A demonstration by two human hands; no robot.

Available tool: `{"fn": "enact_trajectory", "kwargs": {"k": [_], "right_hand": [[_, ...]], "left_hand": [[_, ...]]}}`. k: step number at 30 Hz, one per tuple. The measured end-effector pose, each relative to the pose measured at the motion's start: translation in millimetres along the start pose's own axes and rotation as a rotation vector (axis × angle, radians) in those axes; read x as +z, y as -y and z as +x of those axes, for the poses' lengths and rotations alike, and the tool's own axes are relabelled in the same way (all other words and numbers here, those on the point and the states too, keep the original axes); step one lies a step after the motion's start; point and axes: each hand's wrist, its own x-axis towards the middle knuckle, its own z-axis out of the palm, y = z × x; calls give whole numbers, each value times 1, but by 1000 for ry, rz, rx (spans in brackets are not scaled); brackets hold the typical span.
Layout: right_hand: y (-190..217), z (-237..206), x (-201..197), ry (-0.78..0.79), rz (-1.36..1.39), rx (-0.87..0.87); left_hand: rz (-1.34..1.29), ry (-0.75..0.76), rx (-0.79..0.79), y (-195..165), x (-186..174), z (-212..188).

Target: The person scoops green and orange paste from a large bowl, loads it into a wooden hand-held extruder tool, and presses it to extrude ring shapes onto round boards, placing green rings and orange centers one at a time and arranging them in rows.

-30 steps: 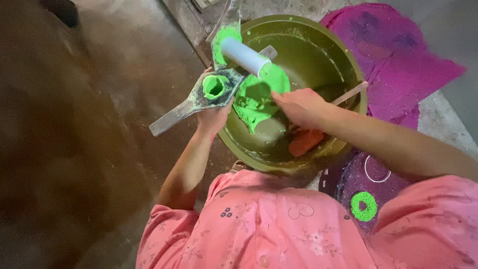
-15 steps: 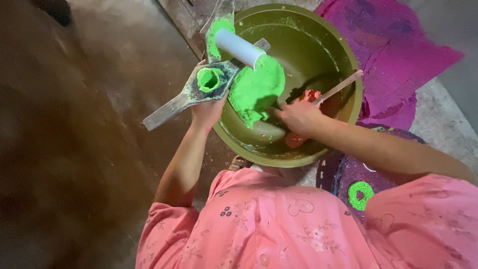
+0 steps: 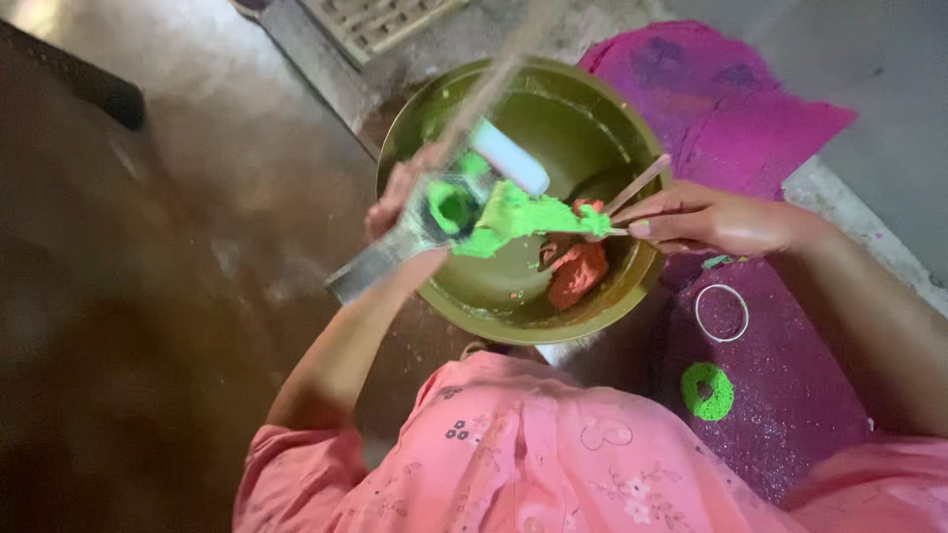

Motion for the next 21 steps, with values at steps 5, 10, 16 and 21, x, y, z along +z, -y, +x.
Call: {"fn": "enact_trajectory", "kwargs": {"k": [5,10,16,21], "right_hand": [[93,13,39,-174,-687,6],[116,24,132,-502,-1659,-296],[126,-27,111,-535,-1517,-370],[152,-59,80,-580,-1195,-280]], "left_hand": [[-64,233,161,-33,1,-4],[-199,426,190,-31,27,-14],[-89,532,255,-4,45,-15],[-411,309,85,-3,20,-2]]}}
